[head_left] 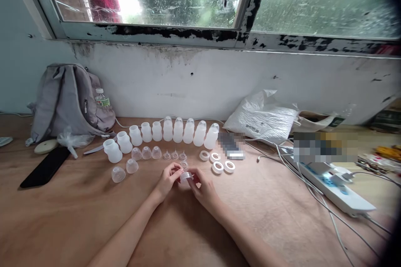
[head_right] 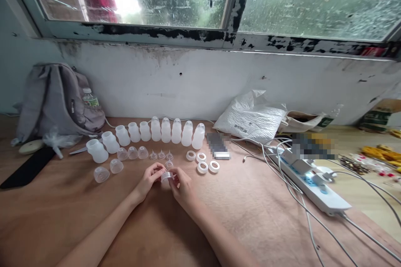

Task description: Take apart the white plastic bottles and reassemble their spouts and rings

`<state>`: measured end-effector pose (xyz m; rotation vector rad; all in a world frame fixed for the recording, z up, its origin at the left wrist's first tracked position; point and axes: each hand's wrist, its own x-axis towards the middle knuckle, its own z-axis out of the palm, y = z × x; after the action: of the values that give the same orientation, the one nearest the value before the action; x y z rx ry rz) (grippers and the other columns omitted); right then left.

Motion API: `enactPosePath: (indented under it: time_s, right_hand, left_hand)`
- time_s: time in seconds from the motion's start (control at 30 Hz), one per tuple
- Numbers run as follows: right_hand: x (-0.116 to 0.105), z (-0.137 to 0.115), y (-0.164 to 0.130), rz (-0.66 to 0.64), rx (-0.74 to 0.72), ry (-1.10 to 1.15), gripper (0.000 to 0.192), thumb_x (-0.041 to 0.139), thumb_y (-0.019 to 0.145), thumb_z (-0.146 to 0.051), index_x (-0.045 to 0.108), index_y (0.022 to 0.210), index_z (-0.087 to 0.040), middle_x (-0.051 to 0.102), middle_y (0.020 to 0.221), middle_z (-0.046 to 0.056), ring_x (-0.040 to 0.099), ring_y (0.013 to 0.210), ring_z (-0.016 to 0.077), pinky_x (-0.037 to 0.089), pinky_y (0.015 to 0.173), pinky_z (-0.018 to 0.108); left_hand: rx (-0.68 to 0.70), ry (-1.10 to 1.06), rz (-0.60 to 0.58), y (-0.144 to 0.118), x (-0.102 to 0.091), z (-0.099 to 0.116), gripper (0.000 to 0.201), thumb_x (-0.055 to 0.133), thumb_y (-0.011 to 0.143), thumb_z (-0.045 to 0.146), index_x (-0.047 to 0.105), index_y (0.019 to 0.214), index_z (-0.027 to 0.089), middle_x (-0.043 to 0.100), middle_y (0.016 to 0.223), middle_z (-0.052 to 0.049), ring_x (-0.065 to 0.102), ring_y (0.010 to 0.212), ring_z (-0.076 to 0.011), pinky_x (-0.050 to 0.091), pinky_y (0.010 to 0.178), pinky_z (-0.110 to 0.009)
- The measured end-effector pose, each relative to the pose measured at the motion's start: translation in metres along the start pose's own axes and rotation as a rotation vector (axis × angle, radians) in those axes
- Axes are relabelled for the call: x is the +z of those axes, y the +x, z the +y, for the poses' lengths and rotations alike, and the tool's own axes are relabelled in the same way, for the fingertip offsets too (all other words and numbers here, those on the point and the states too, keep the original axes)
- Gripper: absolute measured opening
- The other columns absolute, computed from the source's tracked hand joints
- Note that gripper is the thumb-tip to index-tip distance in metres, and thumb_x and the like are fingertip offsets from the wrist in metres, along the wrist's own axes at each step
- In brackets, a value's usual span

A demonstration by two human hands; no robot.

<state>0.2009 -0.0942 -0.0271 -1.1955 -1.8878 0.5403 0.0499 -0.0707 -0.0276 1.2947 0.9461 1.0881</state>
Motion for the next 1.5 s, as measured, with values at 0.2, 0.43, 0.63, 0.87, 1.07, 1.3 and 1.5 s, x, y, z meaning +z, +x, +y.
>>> enactPosePath:
  time_s: [0.2,0.43,0.63,0.87,1.07,1.3,1.5]
  right_hand:
    - [-0.008,0.001,0.006,0.064,0.148,0.048,0.007,0.045,0.079,-0.026,0.046,0.078,-0.019,0.053,0.064,-0.001,0.048,0.052,0.0117,0.039,0.049,0.023]
    - [-0.002,0.014,0.008,0.059,0.198,0.039,0.01,0.048,0.07,-0.021,0.039,0.067,-0.021,0.046,0.059,-0.005,0.045,0.052,0.0118,0.034,0.05,0.023]
    - [0.0,0.016,0.01,0.028,0.25,0.12,0.009,0.048,0.066,-0.017,0.039,0.066,-0.02,0.043,0.056,-0.006,0.042,0.051,0.0109,0.032,0.049,0.021]
    - [0.003,0.017,0.01,0.04,0.241,0.106,0.011,0.046,0.064,-0.016,0.037,0.065,-0.021,0.041,0.057,-0.006,0.041,0.052,0.0107,0.03,0.049,0.021]
    - [0.005,0.016,0.009,0.037,0.224,0.101,0.012,0.045,0.063,-0.016,0.035,0.065,-0.021,0.041,0.056,-0.007,0.039,0.05,0.0105,0.029,0.047,0.021]
    - [0.006,0.013,0.01,0.039,0.232,0.078,0.014,0.042,0.063,-0.015,0.031,0.063,-0.022,0.038,0.055,-0.007,0.037,0.05,0.0103,0.027,0.047,0.021]
    - [0.007,0.016,0.01,0.043,0.235,0.044,0.013,0.044,0.064,-0.016,0.032,0.064,-0.021,0.039,0.056,-0.006,0.039,0.051,0.0108,0.029,0.048,0.021]
  left_hand:
    - [-0.003,0.018,-0.084,-0.002,0.002,0.0,0.033,0.051,0.078,0.04,0.051,0.101,0.015,0.062,0.079,-0.004,0.059,0.066,-0.0131,0.047,0.062,-0.026]
    - [0.159,0.323,-0.085,-0.008,0.009,-0.004,0.021,0.054,0.076,0.027,0.055,0.094,0.017,0.064,0.082,-0.004,0.06,0.07,-0.0138,0.049,0.064,-0.024]
    - [0.231,0.495,-0.034,-0.011,0.012,-0.003,0.017,0.052,0.074,0.023,0.054,0.09,0.018,0.062,0.07,0.0,0.057,0.059,-0.0112,0.045,0.054,-0.021]
    - [0.25,0.527,-0.032,-0.013,0.014,0.0,0.019,0.051,0.071,0.018,0.052,0.09,0.019,0.06,0.071,0.0,0.055,0.06,-0.0108,0.045,0.054,-0.02]
    - [0.262,0.588,-0.039,-0.014,0.013,0.002,0.017,0.051,0.069,0.017,0.052,0.086,0.019,0.057,0.064,0.003,0.051,0.054,-0.0097,0.041,0.054,-0.021]
    - [0.258,0.611,-0.033,-0.014,0.014,0.0,0.015,0.052,0.069,0.018,0.051,0.084,0.019,0.054,0.061,0.004,0.047,0.049,-0.0086,0.039,0.053,-0.02]
    - [0.258,0.635,0.022,-0.015,0.017,-0.002,0.013,0.052,0.071,0.02,0.052,0.084,0.02,0.058,0.065,0.003,0.051,0.052,-0.0095,0.041,0.054,-0.02]
